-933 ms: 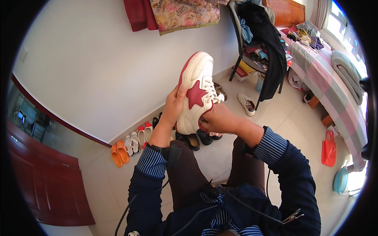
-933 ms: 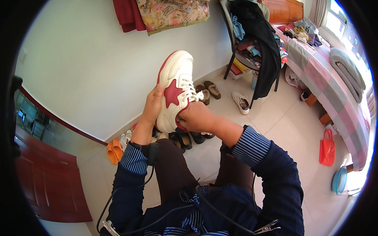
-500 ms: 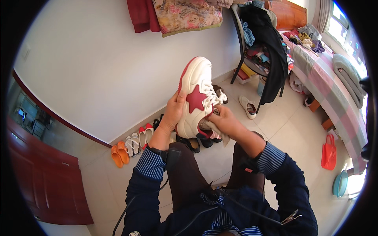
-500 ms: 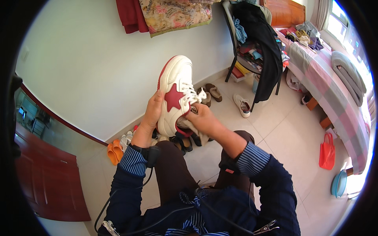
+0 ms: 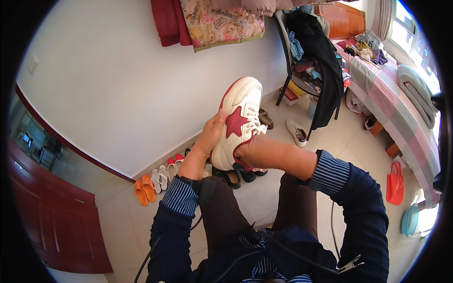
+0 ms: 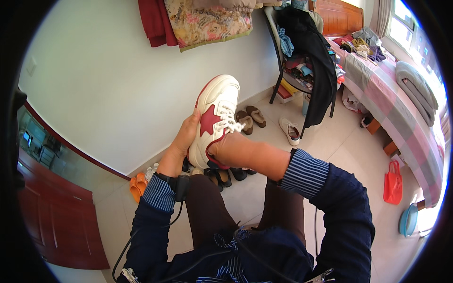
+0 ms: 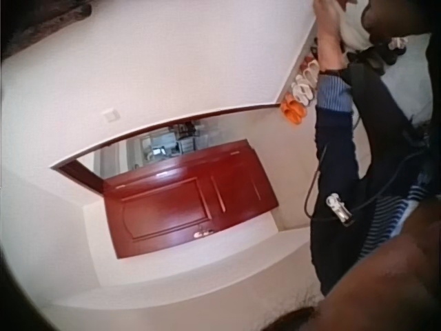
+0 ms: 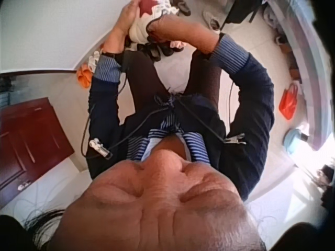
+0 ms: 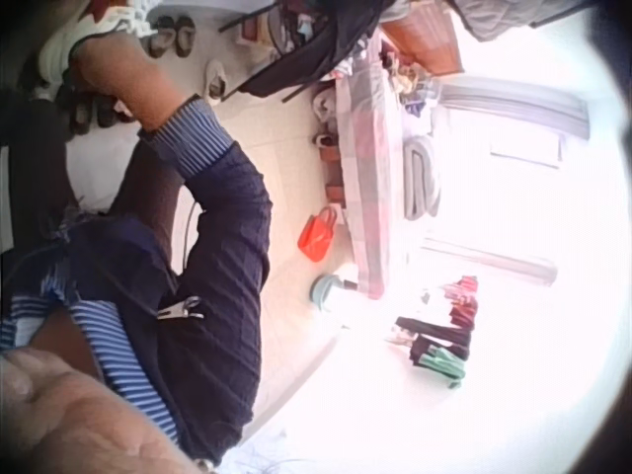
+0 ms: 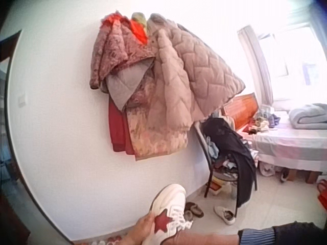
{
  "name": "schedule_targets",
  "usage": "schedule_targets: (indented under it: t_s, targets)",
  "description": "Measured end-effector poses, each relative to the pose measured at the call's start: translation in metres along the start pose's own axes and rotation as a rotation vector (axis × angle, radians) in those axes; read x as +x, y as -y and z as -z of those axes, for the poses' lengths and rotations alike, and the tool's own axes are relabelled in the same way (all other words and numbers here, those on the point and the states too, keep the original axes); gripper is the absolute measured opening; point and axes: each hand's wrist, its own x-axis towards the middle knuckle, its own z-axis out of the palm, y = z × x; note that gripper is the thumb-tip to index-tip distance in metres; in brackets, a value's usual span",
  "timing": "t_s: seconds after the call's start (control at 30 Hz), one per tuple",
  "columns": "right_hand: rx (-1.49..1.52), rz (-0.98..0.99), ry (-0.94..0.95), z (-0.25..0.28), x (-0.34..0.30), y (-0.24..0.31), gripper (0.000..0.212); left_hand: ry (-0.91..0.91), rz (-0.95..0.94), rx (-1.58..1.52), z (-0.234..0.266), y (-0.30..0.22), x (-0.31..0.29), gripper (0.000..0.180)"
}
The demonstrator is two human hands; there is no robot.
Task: The person cleans a white sneaker with a red star using a cloth. They wipe the exterior and interior surfaces, then stuff a cloth inside the shoe to absorb moisture.
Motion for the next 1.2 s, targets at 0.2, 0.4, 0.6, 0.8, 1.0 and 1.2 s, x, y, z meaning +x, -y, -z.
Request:
schedule_targets:
  t_s: [0.2,0.4,0.6,0.8,1.0,1.2]
  targets:
    - [-0.447,0.062,-0.494,-0.007,-0.012,0.01,0.021,-0.099,0.046,-0.215,0.004,0.01,-0.001,0.067]
    - [-0.194,0.041,-0.562,-0.018,-0.006,0.007,0.02,-0.083,-0.067,-0.181,0.011,0.021,0.006,0.062]
    - [0.049,0.07,-0.305,-0.02,0.004,-0.001,0.024,-0.068,-0.173,0.018,0.011,0.006,-0.001,0.057]
    - [1.0,-0.185,-0.119,-0.027,0.003,-0.003,0.049,0.01,-0.261,0.176,0.004,-0.012,-0.013,0.053]
    - [1.012,-0.147,-0.609,-0.039,-0.005,0.002,0.038,-0.129,-0.286,0.191,0.019,-0.013,-0.016,0.053]
    - [0.149,-0.025,-0.752,-0.056,0.003,0.005,0.024,-0.073,-0.216,0.143,0.017,-0.005,-0.009,0.054]
